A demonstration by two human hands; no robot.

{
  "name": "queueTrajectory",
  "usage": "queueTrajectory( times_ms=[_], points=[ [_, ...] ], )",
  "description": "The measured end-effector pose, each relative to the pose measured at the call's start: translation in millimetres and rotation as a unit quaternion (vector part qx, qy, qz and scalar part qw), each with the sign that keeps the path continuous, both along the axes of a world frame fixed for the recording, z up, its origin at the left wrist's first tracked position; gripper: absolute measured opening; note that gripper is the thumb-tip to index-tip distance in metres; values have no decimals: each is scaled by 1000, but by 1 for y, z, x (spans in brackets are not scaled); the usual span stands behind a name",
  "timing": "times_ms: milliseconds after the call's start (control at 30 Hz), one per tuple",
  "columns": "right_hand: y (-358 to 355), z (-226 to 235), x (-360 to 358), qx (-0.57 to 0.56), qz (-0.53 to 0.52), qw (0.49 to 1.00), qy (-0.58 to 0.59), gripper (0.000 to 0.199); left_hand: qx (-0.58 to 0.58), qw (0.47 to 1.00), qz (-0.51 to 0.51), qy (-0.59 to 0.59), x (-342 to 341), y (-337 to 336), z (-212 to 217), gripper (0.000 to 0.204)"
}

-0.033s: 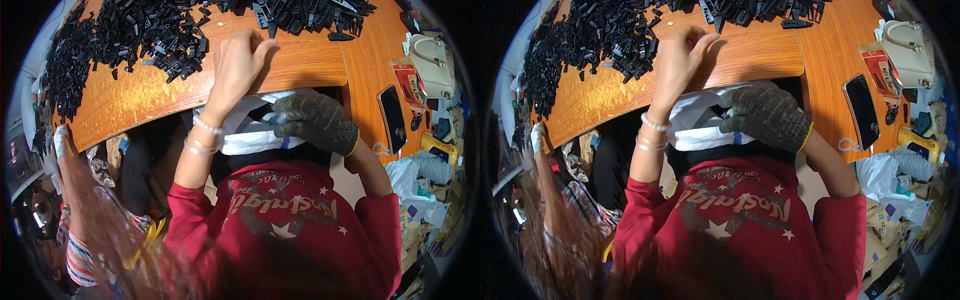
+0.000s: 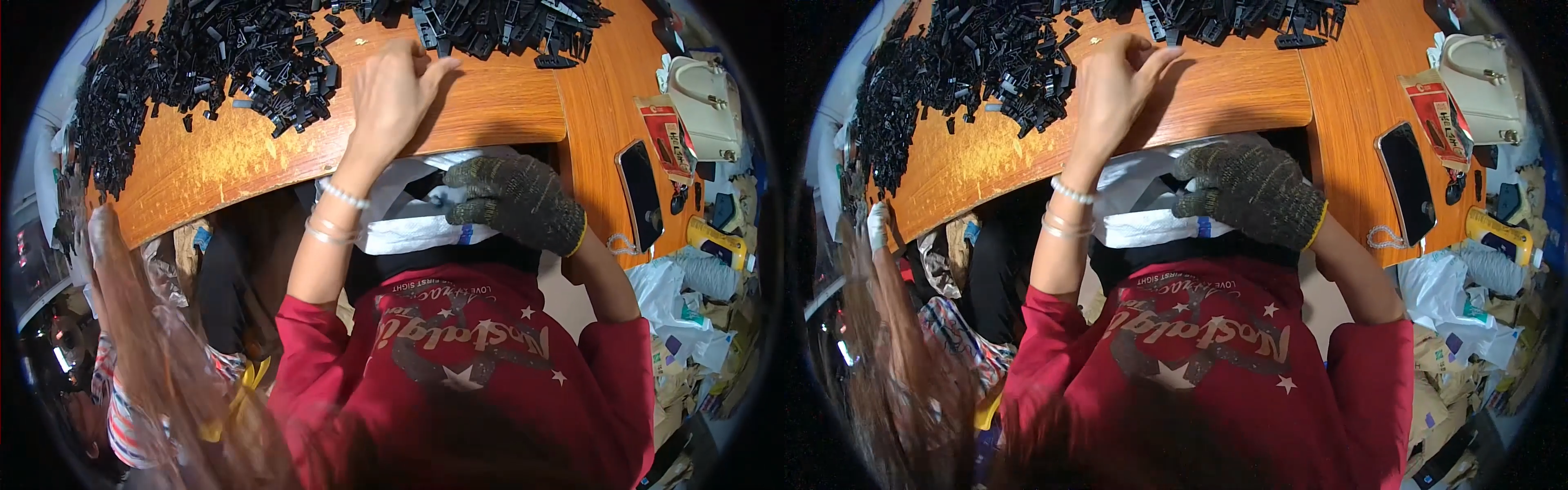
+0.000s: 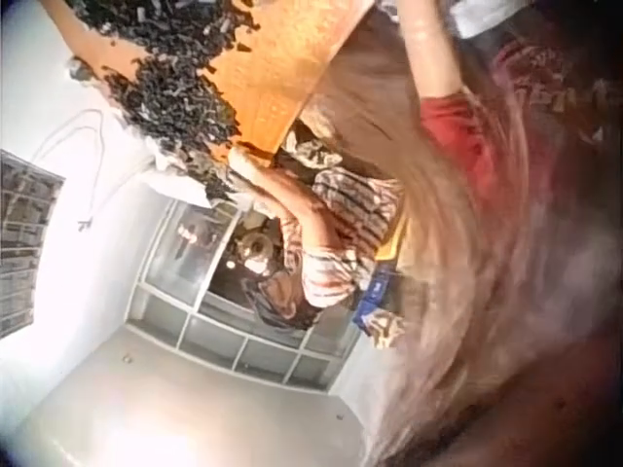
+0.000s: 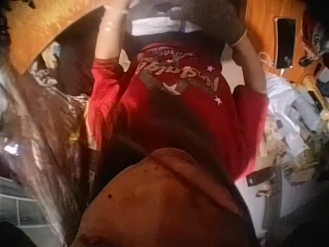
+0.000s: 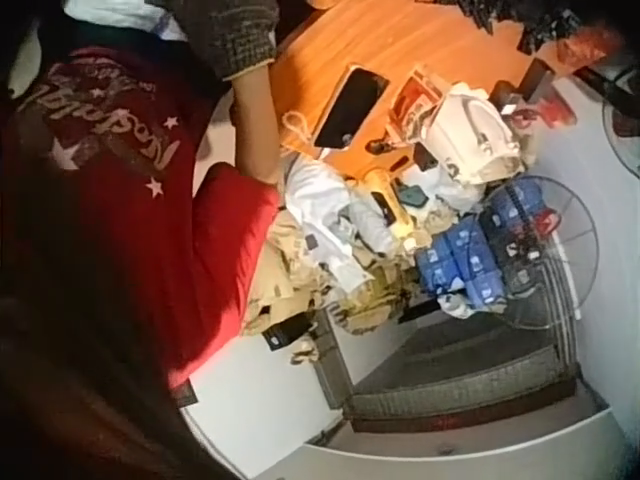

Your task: Sorting and inspecting small black plastic components at a workshop table.

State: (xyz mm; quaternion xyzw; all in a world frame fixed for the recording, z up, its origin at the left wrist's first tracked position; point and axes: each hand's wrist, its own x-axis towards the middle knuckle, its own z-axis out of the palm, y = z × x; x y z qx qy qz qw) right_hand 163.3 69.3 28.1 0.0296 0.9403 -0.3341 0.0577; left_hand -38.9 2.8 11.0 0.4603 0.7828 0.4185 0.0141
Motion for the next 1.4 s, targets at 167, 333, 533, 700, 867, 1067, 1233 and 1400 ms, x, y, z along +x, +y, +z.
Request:
queueTrajectory(
  times_ms=[167,333,533,700,867,1067,1233,1400],
  points=[
    [4,5,-1,-32,-23,999,12,29,-82,993,3,79,0,16,-7,38],
    [10,13,-20,-94,-210,973,36,28,-131,982,2,-137,1,-22,2,37],
    [19,-3,-49,-20,-222,946,234,36,-82,949,-87,-291,2,-50,14,29],
    [31,-7,-48,-87,-63,965,239,29,-166,882,-222,-381,-10,-54,31,32],
    [22,2,-42,45,-142,980,135,25,-1,993,-22,119,-59,-36,15,10],
    [22,-7,-42,34,-179,976,121,30,-166,947,43,271,-98,-18,6,21],
    [27,-13,-40,20,-173,973,152,33,-117,970,-42,210,-58,-25,14,24],
    [29,-21,-41,22,-169,972,164,33,-76,987,-74,119,-18,-38,7,18]
  ],
)
